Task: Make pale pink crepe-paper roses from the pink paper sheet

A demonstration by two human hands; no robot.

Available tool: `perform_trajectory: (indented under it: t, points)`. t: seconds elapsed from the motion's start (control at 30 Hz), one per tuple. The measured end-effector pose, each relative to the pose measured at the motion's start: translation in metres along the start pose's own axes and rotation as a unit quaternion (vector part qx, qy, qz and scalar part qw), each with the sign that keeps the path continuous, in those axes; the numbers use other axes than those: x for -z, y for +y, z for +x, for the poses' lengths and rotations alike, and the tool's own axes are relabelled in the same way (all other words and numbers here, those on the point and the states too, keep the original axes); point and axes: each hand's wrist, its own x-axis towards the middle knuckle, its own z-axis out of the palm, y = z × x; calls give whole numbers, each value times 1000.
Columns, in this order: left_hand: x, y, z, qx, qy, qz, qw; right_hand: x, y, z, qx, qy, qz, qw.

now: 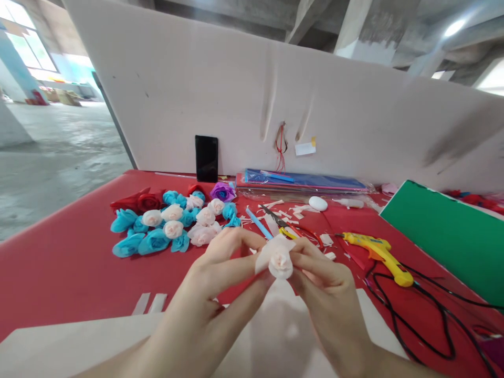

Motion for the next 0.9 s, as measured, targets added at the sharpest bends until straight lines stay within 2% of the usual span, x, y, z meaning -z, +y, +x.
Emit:
perform_trajectory:
  t: [0.17,0.27,0.37,0.5,0.57,0.7,0.9]
  points:
    - [0,1,1,-4,36,-14,999,0,0,-2,-9,-24,-10,1000]
    - [0,1,1,2,38,-11,999,-1,0,-4,-33,5,13,999]
    - [-2,2,0,23,37,-30,999,-2,0,-5,-53,25,52,997]
    - [-3,4,2,65,38,-60,995,-2,-1,-6,-52,4,34,998]
    - [-1,4,4,77,42,-55,995,-2,-2,-5,-41,-7,18,999]
    - [1,3,5,80,51,-52,994,-3,-4,-6,27,-2,3,1000]
    - [-4,-1,-3,151,40,-145,977,-2,-9,-8,51,-20,-51,997]
